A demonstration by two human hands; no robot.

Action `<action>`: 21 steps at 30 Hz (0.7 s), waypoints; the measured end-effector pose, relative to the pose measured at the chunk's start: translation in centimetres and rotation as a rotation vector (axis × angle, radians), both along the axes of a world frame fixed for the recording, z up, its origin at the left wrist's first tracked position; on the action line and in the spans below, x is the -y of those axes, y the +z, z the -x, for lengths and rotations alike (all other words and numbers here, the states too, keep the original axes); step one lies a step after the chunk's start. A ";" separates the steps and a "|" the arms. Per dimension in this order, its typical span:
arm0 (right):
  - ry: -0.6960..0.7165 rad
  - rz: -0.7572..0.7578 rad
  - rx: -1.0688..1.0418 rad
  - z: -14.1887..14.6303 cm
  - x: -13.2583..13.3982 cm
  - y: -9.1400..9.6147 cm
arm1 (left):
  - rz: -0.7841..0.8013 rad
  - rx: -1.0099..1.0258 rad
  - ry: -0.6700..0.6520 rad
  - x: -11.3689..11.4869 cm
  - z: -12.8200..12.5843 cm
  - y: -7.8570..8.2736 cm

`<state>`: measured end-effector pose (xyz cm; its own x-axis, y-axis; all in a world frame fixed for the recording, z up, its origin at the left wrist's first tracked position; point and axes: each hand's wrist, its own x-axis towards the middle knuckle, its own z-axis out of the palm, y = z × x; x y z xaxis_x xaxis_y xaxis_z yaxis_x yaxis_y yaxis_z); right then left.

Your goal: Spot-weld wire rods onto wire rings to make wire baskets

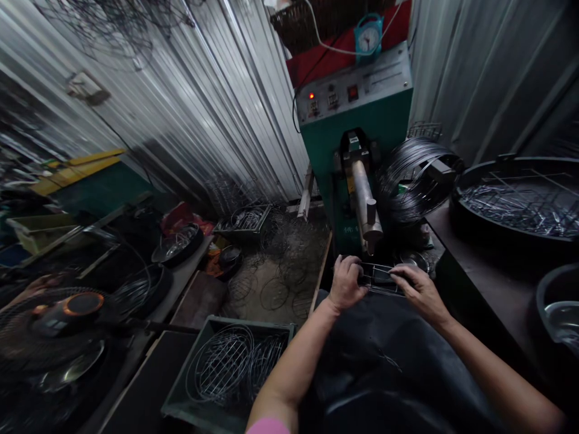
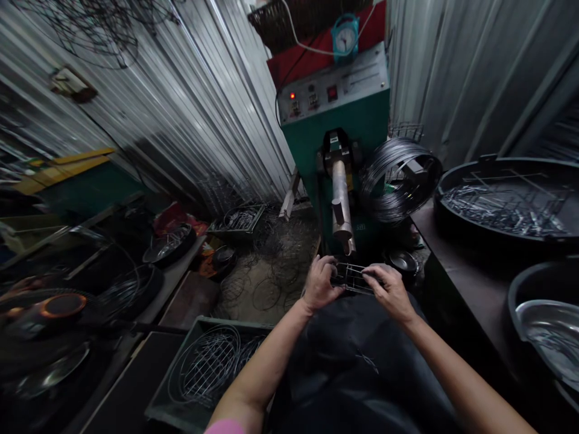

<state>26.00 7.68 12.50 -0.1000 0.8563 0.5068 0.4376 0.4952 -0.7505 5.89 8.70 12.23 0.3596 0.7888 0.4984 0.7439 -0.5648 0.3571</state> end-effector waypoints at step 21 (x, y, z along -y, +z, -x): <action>0.043 0.014 0.033 -0.3 -3.2 -0.6 | -0.014 0.072 -0.004 -3.1 -0.4 -1.5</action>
